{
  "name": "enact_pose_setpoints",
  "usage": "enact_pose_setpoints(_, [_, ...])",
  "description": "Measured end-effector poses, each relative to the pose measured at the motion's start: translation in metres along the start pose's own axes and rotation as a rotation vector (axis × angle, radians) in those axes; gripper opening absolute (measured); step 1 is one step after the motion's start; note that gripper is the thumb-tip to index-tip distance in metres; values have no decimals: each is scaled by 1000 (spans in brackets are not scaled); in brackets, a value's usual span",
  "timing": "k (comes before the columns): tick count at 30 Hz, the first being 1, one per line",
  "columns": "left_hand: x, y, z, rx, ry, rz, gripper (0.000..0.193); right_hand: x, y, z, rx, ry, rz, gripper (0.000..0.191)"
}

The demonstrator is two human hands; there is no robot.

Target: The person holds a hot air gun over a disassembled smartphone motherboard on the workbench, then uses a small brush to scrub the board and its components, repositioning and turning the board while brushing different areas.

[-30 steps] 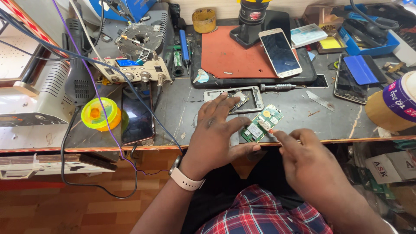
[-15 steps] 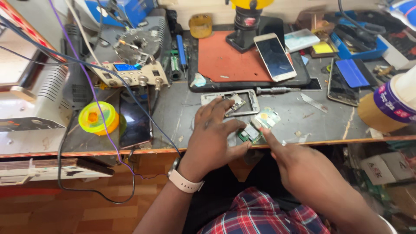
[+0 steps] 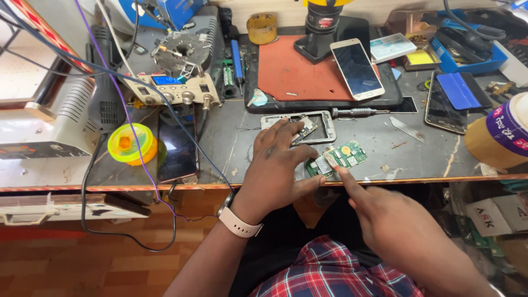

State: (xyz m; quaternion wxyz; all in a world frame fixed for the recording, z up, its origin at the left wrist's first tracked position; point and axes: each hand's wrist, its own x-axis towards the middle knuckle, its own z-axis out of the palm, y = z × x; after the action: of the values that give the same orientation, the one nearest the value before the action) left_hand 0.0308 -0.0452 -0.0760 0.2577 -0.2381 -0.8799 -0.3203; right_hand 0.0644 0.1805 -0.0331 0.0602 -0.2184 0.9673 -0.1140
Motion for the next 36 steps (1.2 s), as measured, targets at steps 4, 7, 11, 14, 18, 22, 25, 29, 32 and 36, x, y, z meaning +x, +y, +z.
enact_pose_setpoints(4, [1, 2, 1, 25, 13, -30, 39, 1, 2, 1, -22, 15, 11, 73])
enact_pose_setpoints(7, [1, 3, 0, 11, 21, -41, 38, -10, 5, 4, -25, -4, 16, 73])
enact_pose_setpoints(11, [3, 0, 0, 3, -5, -32, 37, -4, 4, 9, -102, -50, 66, 75])
enact_pose_setpoints(14, [3, 2, 2, 15, -17, -43, 37, -1, 0, 13, -75, 82, -12, 75])
enact_pose_setpoints(18, [1, 2, 1, 10, -6, -47, 36, -10, 1, 16, -175, -159, 124, 79])
enact_pose_setpoints(22, [2, 2, 1, 24, -26, -35, 39, -8, 3, 19, -163, 4, 14, 79])
enact_pose_setpoints(25, [3, 4, 3, 31, -18, -29, 38, -6, 0, 18, -145, 59, 26, 78])
enact_pose_setpoints(29, [1, 2, 1, 33, -2, -23, 38, -16, -5, 10, -279, -241, 134, 82])
enact_pose_setpoints(32, [-1, 1, 1, 25, -7, -19, 39, -11, -7, 7, -202, -68, 31, 81])
enact_pose_setpoints(36, [-1, 3, 2, 59, -2, -25, 38, -8, -12, 4, -164, 89, -8, 71])
